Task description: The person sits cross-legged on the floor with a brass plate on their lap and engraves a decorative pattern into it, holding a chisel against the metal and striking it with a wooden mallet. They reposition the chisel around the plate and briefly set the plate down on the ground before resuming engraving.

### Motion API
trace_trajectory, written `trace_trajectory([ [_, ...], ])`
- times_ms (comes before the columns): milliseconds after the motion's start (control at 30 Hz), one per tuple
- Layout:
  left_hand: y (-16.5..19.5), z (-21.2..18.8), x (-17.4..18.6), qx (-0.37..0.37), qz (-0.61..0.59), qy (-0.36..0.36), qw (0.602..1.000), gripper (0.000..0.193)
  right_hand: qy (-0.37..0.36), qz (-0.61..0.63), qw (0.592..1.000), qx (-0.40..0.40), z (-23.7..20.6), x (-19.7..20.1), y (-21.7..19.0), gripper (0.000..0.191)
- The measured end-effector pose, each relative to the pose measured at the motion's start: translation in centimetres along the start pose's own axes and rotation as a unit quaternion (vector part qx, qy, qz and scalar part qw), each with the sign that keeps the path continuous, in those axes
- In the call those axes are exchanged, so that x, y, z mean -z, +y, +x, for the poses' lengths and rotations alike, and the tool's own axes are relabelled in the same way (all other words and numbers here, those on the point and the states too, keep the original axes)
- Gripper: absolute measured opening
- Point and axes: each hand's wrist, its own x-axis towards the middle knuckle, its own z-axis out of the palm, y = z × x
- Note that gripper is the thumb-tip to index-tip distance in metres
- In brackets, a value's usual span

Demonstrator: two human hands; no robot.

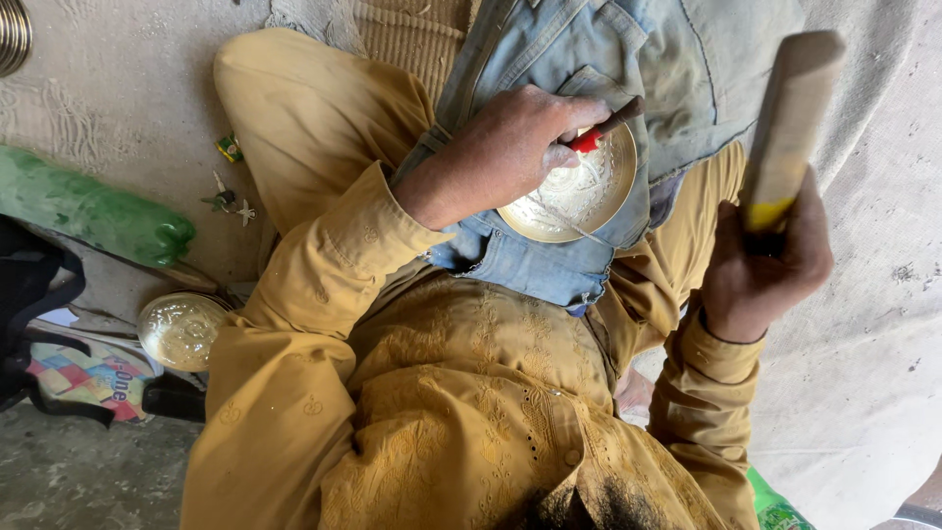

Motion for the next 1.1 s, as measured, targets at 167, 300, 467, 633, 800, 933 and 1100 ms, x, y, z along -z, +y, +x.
trace_trajectory([
  [167, 0.4, 0.2, 0.2, 0.028, -0.008, -0.001, 1.000, 0.046, -0.046, -0.059, 0.997, 0.002, 0.6, 0.2, -0.4, 0.049],
  [300, 0.4, 0.0, 0.1, 0.020, -0.058, 0.024, 0.998, 0.059, -0.108, -0.143, 0.982, 0.059, 1.4, 0.4, -1.1, 0.045],
  [467, -0.3, -0.4, -0.3, 0.034, -0.053, 0.013, 0.998, 0.038, -0.092, -0.112, 0.989, 0.039, 2.4, 0.2, -2.1, 0.046],
  [633, -0.7, -0.6, -0.9, 0.007, -0.040, 0.053, 0.998, 0.043, -0.066, -0.080, 0.993, 0.049, 3.1, 0.1, -2.7, 0.047],
  [800, -0.7, -0.7, -0.8, 0.038, -0.028, 0.026, 0.999, 0.036, -0.031, -0.106, 0.994, 0.012, 3.3, 0.0, -2.4, 0.051],
  [933, -0.5, -0.7, -0.8, 0.058, -0.040, 0.037, 0.997, 0.038, -0.104, -0.127, 0.983, 0.078, 3.9, -0.3, -1.9, 0.035],
  [1100, -0.5, -0.9, -0.9, 0.040, -0.034, 0.052, 0.997, 0.039, -0.129, -0.150, 0.978, 0.071, 4.3, 0.0, -2.2, 0.028],
])
